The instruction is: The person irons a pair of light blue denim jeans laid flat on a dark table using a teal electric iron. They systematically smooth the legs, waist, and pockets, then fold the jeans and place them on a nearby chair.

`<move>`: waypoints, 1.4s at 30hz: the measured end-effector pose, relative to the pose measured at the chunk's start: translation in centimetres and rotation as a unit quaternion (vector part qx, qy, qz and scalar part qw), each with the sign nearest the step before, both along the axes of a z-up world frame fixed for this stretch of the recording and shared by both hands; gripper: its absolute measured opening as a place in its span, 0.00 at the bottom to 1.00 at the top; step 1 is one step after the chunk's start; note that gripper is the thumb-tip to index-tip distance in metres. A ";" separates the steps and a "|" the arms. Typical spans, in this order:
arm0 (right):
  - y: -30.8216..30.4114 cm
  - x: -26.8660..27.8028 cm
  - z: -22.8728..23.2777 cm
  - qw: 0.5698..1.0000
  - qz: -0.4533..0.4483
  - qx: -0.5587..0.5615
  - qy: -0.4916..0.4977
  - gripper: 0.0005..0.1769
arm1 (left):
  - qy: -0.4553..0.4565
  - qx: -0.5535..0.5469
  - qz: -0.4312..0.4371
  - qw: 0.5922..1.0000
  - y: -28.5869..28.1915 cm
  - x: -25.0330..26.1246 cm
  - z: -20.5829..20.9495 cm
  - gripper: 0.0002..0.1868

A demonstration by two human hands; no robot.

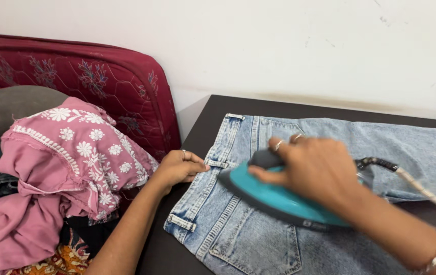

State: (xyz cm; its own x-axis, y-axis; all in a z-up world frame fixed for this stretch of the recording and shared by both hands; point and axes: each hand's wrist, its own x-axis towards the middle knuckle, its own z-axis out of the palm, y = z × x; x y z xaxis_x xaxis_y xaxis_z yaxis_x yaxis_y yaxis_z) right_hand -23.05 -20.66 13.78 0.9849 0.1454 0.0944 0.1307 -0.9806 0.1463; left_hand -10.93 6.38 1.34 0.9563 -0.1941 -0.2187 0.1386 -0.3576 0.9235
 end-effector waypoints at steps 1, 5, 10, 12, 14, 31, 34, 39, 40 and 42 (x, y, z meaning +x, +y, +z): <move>0.4 -0.9 -0.5 0.996 0.051 -0.005 -0.077 0.41 | -0.001 0.004 0.000 1.000 0.0 0.0 -0.1 0.12; 1.0 -2.5 -1.2 0.978 0.119 -0.009 -0.169 0.39 | -0.014 -0.018 0.017 1.000 -0.6 -0.5 0.0 0.12; 1.2 -5.1 -0.8 0.957 0.175 0.010 -0.230 0.37 | -0.158 0.233 0.030 0.959 -1.4 -2.7 1.3 0.14; 1.5 -5.3 -0.7 0.949 0.184 0.030 -0.256 0.37 | -0.186 0.280 0.059 0.940 -2.0 -4.0 1.6 0.16; 2.0 -5.3 -1.0 0.973 0.114 -0.011 -0.199 0.37 | -0.224 0.290 0.090 0.926 -2.3 -5.5 1.7 0.18; -6.2 -11.9 -3.0 0.987 0.080 -0.041 -0.136 0.39 | -0.265 0.386 0.097 0.878 -3.4 -7.0 3.0 0.23; -7.0 -12.2 -3.6 0.976 0.092 -0.039 -0.195 0.38 | -0.372 0.440 0.084 0.813 -5.5 -8.5 4.5 0.17; -9.0 -13.0 -4.9 0.972 0.139 -0.009 -0.190 0.35 | -0.498 0.276 -0.022 0.822 -11.0 -11.8 4.8 0.20; -9.8 -13.4 -5.2 0.979 0.120 -0.023 -0.165 0.36 | -0.513 0.251 -0.043 0.820 -12.1 -12.5 4.2 0.21; -11.8 -14.9 -5.6 0.990 0.078 -0.047 -0.110 0.37 | -0.509 0.248 -0.080 0.821 -12.6 -13.7 2.9 0.25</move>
